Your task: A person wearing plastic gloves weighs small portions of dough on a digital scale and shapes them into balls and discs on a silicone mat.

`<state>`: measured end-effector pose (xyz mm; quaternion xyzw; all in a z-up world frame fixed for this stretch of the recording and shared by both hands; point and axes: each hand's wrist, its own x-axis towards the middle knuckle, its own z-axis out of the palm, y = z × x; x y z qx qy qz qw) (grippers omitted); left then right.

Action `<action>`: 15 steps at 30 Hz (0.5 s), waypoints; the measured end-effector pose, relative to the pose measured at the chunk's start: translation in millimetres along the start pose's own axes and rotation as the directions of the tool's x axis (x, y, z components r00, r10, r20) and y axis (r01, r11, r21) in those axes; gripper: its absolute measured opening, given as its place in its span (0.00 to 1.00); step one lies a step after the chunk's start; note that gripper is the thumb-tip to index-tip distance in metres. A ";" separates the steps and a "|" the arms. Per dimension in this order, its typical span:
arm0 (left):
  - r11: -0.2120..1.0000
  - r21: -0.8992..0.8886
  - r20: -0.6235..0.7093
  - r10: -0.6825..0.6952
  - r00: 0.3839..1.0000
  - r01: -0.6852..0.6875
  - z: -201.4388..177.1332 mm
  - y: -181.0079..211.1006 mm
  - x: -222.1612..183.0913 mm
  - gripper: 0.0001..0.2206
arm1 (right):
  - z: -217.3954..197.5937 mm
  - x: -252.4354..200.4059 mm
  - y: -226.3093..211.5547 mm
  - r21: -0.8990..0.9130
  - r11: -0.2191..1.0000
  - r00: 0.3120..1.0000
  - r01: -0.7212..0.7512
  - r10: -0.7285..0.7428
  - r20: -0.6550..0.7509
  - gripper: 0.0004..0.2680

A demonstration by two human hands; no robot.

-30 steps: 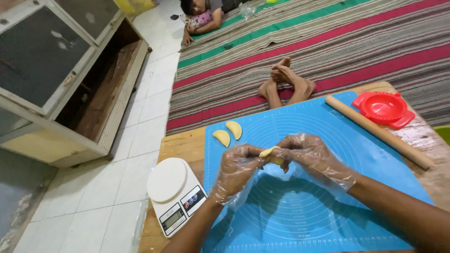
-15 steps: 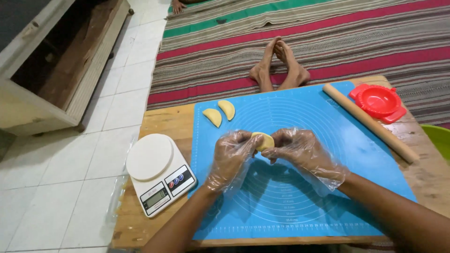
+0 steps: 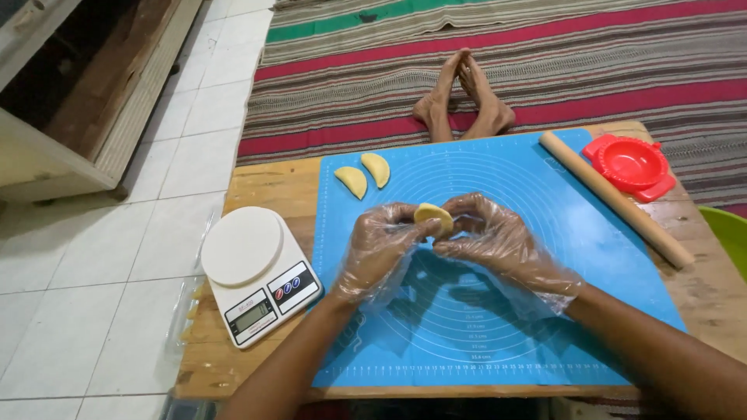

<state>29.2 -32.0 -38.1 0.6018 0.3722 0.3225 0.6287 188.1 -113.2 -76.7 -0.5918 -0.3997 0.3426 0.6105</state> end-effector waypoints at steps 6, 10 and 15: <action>0.905 0.256 -0.003 0.351 0.936 -0.339 0.3 -28.4 0.8 0.06 | 0.4 0.3 -2.7 0.135 0.990 0.998 -0.038 0.032 0.049 0.11; 0.783 0.356 0.025 0.538 0.842 -0.511 1.6 -41.9 7.9 0.01 | 5.5 -3.3 -0.2 0.226 0.974 1.000 -0.016 0.011 0.022 0.12; 0.768 0.334 0.052 0.564 0.824 -0.546 -3.1 -52.3 11.2 0.03 | 5.0 -10.0 -11.2 0.121 0.989 0.996 -0.084 0.078 0.053 0.07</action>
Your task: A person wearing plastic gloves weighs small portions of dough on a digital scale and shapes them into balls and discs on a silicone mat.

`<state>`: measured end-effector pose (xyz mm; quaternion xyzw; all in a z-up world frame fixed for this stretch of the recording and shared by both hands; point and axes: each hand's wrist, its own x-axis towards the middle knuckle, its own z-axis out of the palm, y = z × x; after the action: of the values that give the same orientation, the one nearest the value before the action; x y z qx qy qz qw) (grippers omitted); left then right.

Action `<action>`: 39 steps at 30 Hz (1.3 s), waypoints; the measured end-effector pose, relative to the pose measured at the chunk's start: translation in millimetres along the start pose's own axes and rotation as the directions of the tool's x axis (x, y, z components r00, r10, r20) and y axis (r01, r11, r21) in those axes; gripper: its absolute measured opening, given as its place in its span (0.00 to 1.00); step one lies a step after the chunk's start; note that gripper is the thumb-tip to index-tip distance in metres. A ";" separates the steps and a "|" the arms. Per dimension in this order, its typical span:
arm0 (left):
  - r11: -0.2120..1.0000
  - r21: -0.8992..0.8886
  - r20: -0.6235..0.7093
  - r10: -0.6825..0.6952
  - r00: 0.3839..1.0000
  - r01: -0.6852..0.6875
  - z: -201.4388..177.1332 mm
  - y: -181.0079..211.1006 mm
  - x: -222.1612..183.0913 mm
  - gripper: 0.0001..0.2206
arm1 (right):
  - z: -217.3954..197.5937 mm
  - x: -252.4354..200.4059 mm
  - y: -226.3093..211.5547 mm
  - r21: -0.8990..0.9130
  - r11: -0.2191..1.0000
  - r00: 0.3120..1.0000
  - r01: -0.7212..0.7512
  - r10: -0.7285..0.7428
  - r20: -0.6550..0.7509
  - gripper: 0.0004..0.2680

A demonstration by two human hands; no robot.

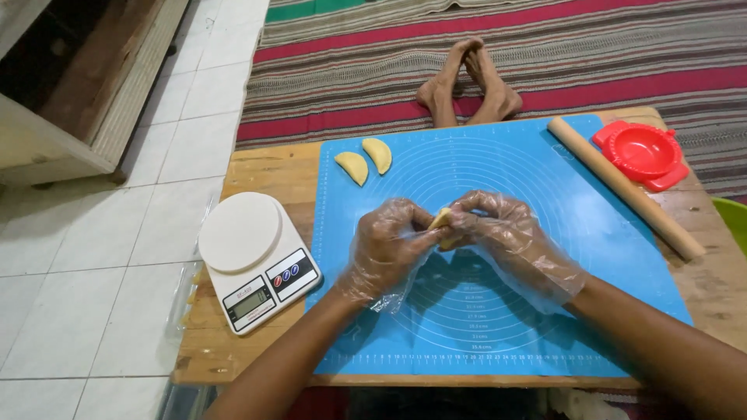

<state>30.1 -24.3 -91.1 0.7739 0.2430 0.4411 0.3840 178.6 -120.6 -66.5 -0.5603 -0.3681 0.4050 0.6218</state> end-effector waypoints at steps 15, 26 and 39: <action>0.877 -0.276 0.215 -0.342 0.915 0.392 -8.6 30.8 6.9 0.11 | -12.8 9.6 2.8 0.112 0.993 1.000 -0.030 0.030 0.008 0.06; 0.897 -0.215 0.189 -0.350 0.918 0.386 -10.6 37.8 9.8 0.14 | -12.5 4.9 -2.0 -0.020 0.997 0.997 0.073 -0.072 0.007 0.07; 0.864 -0.246 0.152 -0.412 0.898 0.439 -7.0 53.8 11.1 0.14 | -17.4 12.8 13.0 0.074 0.996 0.998 0.040 -0.043 0.039 0.05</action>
<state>31.5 -45.3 -39.8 0.6605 0.3258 0.3376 0.5862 198.4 -115.2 -81.2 -0.5210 -0.3770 0.4166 0.6426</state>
